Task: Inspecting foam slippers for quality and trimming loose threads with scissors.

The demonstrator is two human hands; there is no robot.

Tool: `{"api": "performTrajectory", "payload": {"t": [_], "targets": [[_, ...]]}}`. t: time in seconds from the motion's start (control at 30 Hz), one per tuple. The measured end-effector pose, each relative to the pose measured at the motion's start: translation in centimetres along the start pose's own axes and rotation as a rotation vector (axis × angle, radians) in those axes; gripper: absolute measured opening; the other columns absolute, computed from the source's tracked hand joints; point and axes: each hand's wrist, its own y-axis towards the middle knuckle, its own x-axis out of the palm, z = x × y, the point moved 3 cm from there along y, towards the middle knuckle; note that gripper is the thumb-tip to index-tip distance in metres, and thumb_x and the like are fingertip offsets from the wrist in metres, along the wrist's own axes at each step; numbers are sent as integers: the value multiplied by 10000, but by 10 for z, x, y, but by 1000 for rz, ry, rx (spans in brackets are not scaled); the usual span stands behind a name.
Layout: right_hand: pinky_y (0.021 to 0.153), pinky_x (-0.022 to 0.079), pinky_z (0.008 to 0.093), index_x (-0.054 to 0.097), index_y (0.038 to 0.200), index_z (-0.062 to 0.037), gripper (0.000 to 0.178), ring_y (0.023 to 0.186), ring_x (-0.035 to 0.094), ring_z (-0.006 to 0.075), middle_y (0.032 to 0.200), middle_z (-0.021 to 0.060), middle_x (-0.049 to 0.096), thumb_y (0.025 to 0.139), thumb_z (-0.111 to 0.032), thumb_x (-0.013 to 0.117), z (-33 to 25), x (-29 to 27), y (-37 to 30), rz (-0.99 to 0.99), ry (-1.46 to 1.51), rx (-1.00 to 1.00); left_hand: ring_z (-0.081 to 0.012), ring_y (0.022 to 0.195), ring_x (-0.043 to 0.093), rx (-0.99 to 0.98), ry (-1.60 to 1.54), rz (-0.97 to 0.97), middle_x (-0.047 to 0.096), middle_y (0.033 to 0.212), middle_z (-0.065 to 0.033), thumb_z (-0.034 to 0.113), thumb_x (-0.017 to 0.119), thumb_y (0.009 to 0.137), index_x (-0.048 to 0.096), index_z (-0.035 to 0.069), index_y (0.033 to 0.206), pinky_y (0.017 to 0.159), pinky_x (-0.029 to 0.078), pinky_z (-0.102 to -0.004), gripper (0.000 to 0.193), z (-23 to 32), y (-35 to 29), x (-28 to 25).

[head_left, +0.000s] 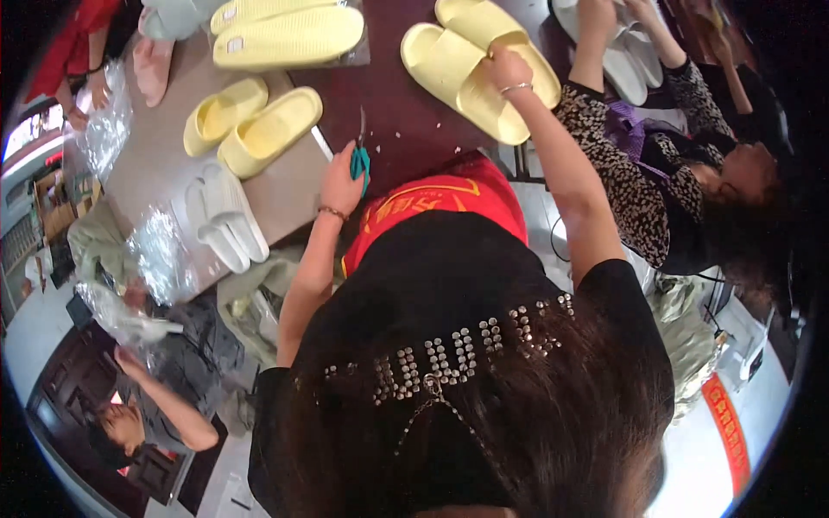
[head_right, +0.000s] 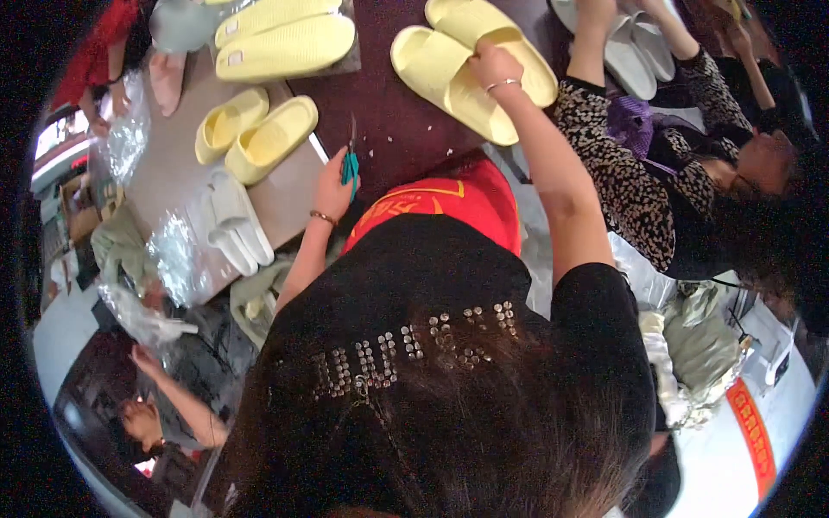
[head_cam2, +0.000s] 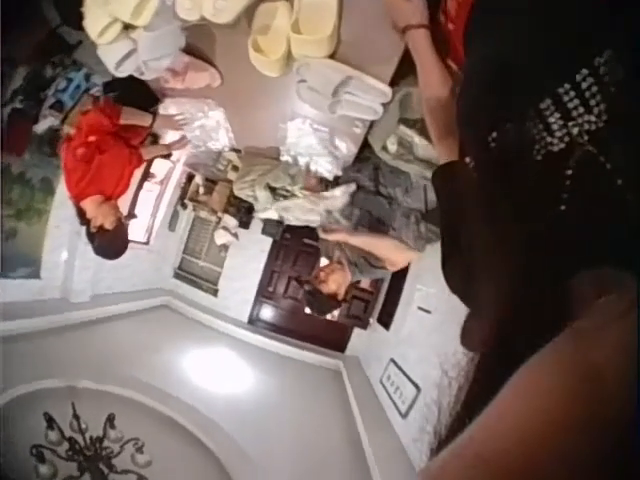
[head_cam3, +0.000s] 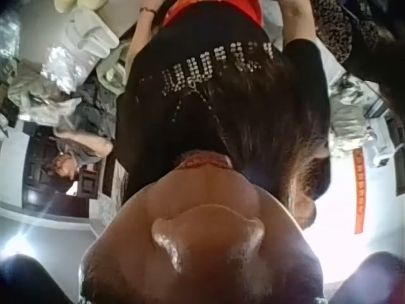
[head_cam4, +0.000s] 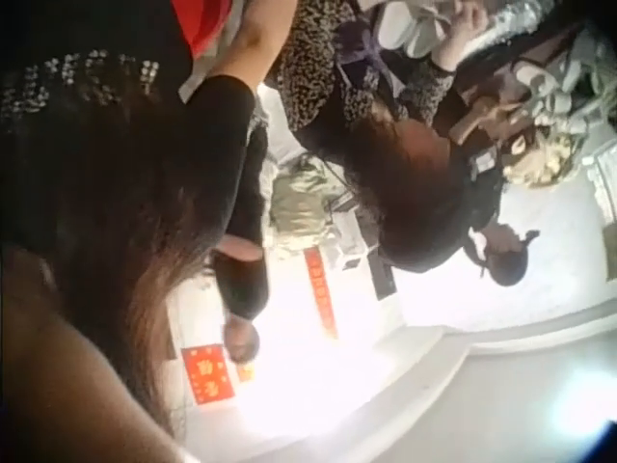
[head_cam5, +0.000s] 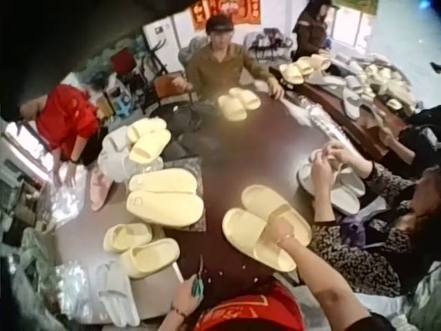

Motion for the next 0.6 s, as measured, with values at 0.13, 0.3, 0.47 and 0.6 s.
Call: {"api": "performTrajectory", "payload": {"t": [0.13,0.3,0.47,0.6], "targets": [[589,476,360,578,878,-113,215,695,589,239,763,121,603,734,-227,466,-18,-14,7,25,-112,-7,-246,774,530,-72,-6,73,529,843,-124,111,591,663,412,74,1168,698,422,-333,536,-7,-14,-2],[599,462,390,573,811,-63,187,667,573,292,768,159,588,701,-177,473,-2,-24,18,177,-46,-76,-279,766,530,-58,34,187,532,839,-134,141,602,666,420,78,1159,693,424,-353,529,-7,-25,10],[628,485,321,578,764,-5,121,705,565,220,981,139,531,709,-75,497,-8,-30,16,295,-86,-91,-303,798,519,-144,11,144,527,877,-149,153,603,675,428,78,1148,702,422,-359,510,0,-26,16],[672,465,332,554,753,44,117,753,524,245,930,187,483,682,-19,487,0,-43,16,283,114,-139,-301,813,516,-165,-33,148,521,899,-151,145,605,671,430,79,1148,711,420,-355,512,19,-21,15]]}}
